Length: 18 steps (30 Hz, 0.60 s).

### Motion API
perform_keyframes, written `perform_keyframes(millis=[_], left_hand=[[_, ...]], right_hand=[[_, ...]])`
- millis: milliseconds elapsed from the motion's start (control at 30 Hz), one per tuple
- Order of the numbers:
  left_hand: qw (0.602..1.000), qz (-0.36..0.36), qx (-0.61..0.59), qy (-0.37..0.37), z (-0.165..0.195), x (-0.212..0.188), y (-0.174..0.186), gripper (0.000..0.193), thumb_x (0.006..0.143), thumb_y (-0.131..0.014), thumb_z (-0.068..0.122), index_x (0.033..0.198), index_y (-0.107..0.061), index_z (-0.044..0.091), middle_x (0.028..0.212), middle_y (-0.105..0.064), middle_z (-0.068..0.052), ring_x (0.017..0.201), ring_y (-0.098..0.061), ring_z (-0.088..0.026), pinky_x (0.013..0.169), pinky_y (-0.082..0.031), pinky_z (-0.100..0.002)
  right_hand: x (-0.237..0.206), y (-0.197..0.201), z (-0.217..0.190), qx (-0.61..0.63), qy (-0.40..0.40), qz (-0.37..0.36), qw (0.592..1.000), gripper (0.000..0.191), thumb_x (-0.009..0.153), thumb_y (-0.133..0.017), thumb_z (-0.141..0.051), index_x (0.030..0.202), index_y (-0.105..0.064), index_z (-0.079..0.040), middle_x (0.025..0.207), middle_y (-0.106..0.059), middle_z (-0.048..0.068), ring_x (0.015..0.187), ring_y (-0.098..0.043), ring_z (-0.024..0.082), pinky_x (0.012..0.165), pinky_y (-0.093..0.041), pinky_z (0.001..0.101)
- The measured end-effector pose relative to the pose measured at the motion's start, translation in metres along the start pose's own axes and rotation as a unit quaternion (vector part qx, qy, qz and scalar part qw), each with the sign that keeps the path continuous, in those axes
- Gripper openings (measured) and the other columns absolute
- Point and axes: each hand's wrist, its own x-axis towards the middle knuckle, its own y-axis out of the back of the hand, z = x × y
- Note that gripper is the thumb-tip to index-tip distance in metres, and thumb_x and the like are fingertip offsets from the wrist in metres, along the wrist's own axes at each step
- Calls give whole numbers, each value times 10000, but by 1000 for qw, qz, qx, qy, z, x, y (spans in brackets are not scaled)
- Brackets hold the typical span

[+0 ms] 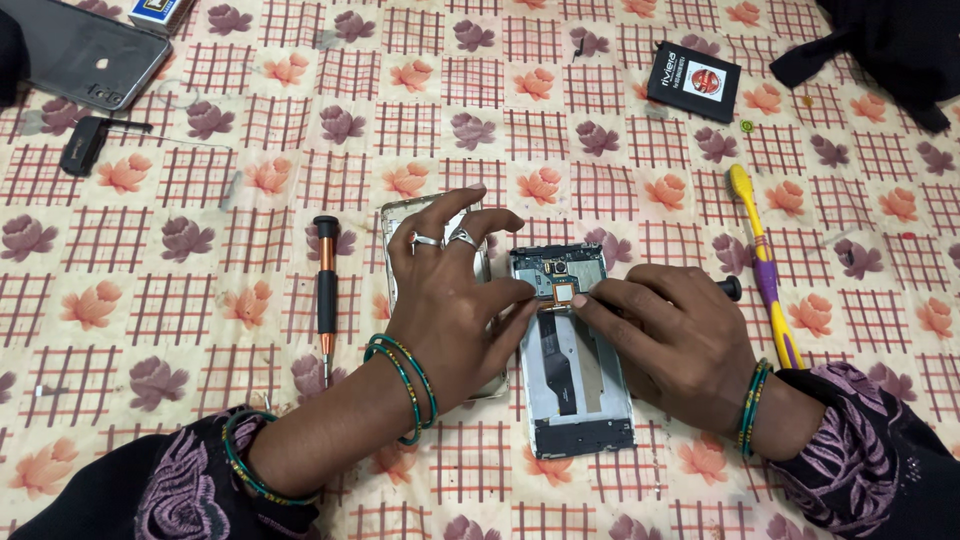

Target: The person works on a disassembled smartphone lying on a patterned tablecloth. They pry at the phone's frame with a small screwdriver-like tool, manipulate a flex cable and connector inside the phone body with their fingers, and use a screwdriver on the phone's edge, steadying the device with their other hand.

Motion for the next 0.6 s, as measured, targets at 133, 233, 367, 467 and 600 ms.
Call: perform_keyframes(millis=[133, 233, 367, 467, 600], left_hand=[[1000, -2, 0, 0, -1, 0, 0, 87, 778, -836, 212, 836, -811, 152, 1338, -596, -132, 1418, -373, -398, 1135, -222, -586], [1000, -7, 1, 2, -1, 0, 1, 92, 776, -844, 229, 831, -814, 162, 1337, -599, -123, 1420, -373, -394, 1130, -227, -585], [1000, -9, 6, 4, 0, 0, 0, 91, 774, -847, 236, 831, -818, 170, 1333, -602, -121, 1415, -374, -395, 1122, -231, -585], [1000, -9, 7, 6, 0, 0, 1, 93, 772, -846, 237, 833, -819, 173, 1330, -602, -124, 1412, -375, -397, 1123, -231, -588], [1000, -10, 8, 8, 0, 2, 0, 97, 767, -844, 235, 839, -822, 173, 1328, -602, -128, 1413, -374, -399, 1121, -231, -589]], right_hand=[[1, -1, -1, -5, -3, 3, 1000, 524, 650, -758, -43, 1172, -719, -63, 1102, -690, 92, 989, -652, 306, 764, -533, 430], [1, -2, -1, -10, -1, 1, 1000, 519, 657, -758, -34, 1174, -725, -65, 1099, -692, 87, 982, -651, 298, 758, -535, 422], [-1, 0, 0, -8, -1, -3, 1000, 528, 639, -763, -55, 1165, -726, -56, 1088, -691, 95, 973, -652, 305, 742, -534, 428], [-2, 1, 1, -12, -1, 0, 1000, 516, 645, -763, -60, 1159, -725, -61, 1080, -690, 90, 967, -653, 308, 736, -531, 428], [-2, 2, 2, -14, -2, 20, 1000, 501, 672, -759, -51, 1171, -716, -60, 1095, -687, 85, 974, -649, 299, 771, -538, 426]])
